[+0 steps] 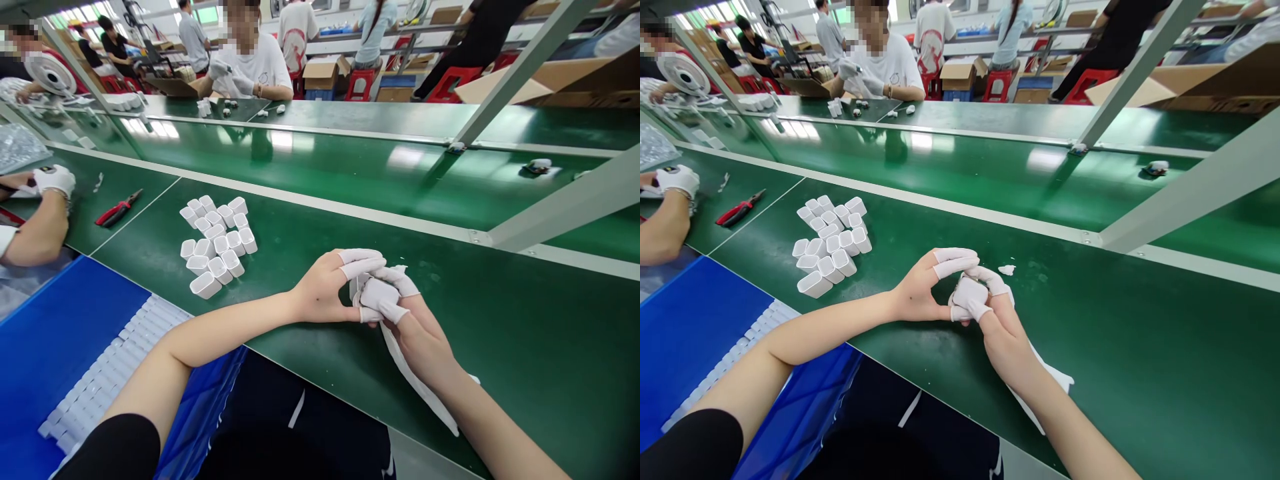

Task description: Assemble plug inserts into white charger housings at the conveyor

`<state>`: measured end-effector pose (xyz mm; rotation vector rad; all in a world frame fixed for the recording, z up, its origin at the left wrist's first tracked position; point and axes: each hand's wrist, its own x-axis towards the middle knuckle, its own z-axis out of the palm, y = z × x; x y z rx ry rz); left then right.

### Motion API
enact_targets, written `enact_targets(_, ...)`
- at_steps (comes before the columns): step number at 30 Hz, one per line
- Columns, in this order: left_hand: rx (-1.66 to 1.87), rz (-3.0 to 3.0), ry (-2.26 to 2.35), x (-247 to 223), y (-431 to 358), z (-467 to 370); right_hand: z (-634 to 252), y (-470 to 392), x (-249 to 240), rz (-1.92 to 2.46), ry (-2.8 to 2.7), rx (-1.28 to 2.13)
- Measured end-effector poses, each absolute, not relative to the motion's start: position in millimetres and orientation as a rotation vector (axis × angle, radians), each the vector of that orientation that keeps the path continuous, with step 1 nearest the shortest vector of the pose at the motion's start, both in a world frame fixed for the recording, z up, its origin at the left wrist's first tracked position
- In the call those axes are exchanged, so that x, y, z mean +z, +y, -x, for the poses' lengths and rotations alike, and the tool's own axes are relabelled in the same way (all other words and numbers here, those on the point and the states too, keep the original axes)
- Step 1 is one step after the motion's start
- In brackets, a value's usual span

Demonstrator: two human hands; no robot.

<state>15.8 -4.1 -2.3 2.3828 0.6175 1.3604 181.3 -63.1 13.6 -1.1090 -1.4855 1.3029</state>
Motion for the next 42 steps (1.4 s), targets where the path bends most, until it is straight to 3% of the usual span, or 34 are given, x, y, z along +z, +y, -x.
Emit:
enact_targets(3,1.311,-2.357,0.636,-2,-2,-13,-184,-58,18,1.050,-1.278,1.381)
enact_targets(8,0.980,-2.338,0.857,-7,0,-12,-203,-37,33,1.141,-1.029,1.217)
enact_targets(13,0.706,-2.253,0.922,-13,5,-14,-215,-29,35,1.120,-1.086,1.396)
enact_targets(21,0.654,-2.092,0.960,-10,6,-13,-216,-30,10,1.424,-1.539,0.996)
enact_targets(29,0.637,-2.049,0.924,-11,10,-12,-206,-36,3,1.348,-1.821,0.694)
enact_targets(35,0.641,-2.078,0.915,-9,9,-13,-207,-36,2,1.441,-1.803,0.668)
enact_targets(42,0.681,-2.074,0.908,-11,8,-14,-205,-37,5,1.381,-2.042,0.313)
